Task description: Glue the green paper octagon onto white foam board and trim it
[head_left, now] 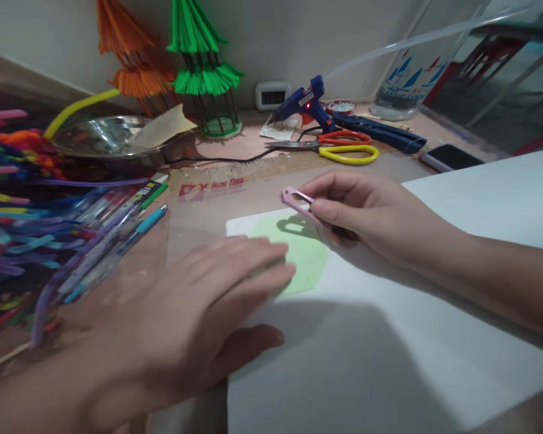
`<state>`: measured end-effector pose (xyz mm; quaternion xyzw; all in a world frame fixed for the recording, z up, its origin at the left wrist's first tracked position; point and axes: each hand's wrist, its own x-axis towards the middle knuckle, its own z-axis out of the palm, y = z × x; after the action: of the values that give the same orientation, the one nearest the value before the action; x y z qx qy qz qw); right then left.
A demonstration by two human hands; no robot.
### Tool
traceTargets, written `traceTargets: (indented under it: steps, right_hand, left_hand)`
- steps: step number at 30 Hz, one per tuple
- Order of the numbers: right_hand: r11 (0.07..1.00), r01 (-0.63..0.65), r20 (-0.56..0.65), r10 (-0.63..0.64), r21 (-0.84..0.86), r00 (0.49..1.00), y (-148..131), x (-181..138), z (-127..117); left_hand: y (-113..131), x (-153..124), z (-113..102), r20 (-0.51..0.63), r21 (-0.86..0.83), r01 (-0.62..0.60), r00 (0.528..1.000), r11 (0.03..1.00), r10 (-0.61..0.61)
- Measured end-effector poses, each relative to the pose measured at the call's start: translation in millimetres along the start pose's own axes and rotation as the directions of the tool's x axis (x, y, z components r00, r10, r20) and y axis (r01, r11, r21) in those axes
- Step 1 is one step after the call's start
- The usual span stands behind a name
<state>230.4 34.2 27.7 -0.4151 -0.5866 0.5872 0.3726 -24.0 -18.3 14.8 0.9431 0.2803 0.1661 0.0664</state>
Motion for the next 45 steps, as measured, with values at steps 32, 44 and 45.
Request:
traceTargets:
  steps: [32,44,45]
  right_hand:
    - [0.935,0.204,-0.008,-0.215,-0.289,0.977,-4.3,17.2,-11.9]
    - [0.505,0.237,0.038,-0.373,-0.83,0.927,-56.7,54.0,-83.2]
    - [0.511,0.243,0.044,-0.37,-0.825,0.928,-63.5,58.0,-85.1]
  left_hand:
    - [-20.1,50.9,-13.0,0.176,0.065,0.386,0.903,0.92,-0.391]
    - [-24.4,83.8,-62.2,0.561,-0.22,0.459,0.782,0.861,-0.273]
    - [-26.9,79.7,-74.4,0.557,-0.277,0.448,0.796,0.85,-0.238]
